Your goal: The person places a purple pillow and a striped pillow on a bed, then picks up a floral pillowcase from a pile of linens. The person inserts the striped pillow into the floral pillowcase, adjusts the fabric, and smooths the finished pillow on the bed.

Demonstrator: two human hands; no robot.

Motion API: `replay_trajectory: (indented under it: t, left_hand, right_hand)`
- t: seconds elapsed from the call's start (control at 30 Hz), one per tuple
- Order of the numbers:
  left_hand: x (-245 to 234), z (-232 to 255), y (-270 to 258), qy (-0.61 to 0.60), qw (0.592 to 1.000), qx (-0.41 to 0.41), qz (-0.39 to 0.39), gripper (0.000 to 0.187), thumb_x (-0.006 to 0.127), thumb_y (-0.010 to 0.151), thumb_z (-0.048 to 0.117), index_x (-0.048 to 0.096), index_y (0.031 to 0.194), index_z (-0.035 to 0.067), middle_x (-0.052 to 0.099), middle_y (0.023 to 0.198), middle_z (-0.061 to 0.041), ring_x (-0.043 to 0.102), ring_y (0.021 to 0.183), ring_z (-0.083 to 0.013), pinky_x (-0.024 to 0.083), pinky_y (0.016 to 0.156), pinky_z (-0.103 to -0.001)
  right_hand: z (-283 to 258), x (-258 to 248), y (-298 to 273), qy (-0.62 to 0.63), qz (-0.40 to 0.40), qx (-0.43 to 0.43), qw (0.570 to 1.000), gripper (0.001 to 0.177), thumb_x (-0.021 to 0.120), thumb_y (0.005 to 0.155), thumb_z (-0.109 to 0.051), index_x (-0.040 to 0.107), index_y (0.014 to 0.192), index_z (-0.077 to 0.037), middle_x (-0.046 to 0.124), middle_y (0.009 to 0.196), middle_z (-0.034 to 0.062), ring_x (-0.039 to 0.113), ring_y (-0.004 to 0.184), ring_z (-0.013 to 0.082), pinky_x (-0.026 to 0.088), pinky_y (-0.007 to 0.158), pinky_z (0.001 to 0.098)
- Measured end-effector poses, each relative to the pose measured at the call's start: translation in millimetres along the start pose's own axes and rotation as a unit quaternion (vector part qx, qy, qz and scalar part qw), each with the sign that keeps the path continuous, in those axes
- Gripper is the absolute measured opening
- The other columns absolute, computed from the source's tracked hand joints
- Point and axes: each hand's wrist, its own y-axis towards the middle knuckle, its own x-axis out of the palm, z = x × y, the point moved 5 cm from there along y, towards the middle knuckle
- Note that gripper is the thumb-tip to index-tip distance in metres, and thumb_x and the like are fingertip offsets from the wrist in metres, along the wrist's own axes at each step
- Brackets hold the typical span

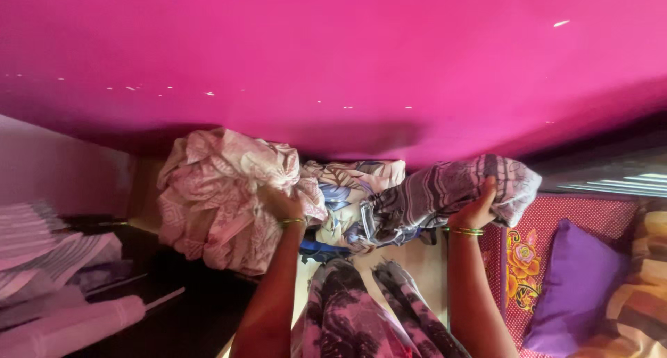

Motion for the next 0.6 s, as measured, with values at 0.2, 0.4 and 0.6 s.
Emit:
replay_trajectory:
  t: [0.2,0.4,0.6]
  left_hand:
    - [59,107,-53,-0.102,0.899,0.310,-0.293,0.046,0.073,0.085,0.016,0.057,0.128,0.015,0.061,0.129,-0.014,0.063,0.116,-0.0390,0.052,0.095,-0.052]
    - [151,111,-77,0.071,0.792,0.343,-0.500,0.114,0.081,0.072,0.012,0.018,0.167,0.017,0.044,0.149,-0.018,0.063,0.113,-0.0410,0.054,0.087,-0.053]
    - [161,82,-84,0.153,0.831,0.323,-0.425,0.024,0.059,0.096,0.019,0.075,0.113,0.015,0.070,0.126,-0.012,0.068,0.118,-0.0307,0.054,0.094,-0.057]
  right_hand:
    - [9,-41,10,-0.038,0.013,-0.003,0.999,0.060,0.071,0.098,-0.015,0.045,0.152,-0.006,0.060,0.144,0.0082,0.062,0.130,0.0233,0.052,0.114,0.0412]
    - [12,-112,-3,-0.091,0.038,-0.039,0.994,0.053,0.069,0.099,-0.012,0.049,0.148,-0.006,0.061,0.142,0.0075,0.064,0.127,0.0211,0.053,0.113,0.0394]
    - [-13,-136,9,-0.055,0.125,-0.020,0.990,0.042,0.068,0.099,-0.014,0.057,0.139,-0.004,0.066,0.132,0.0101,0.068,0.115,0.0227,0.058,0.105,0.0395]
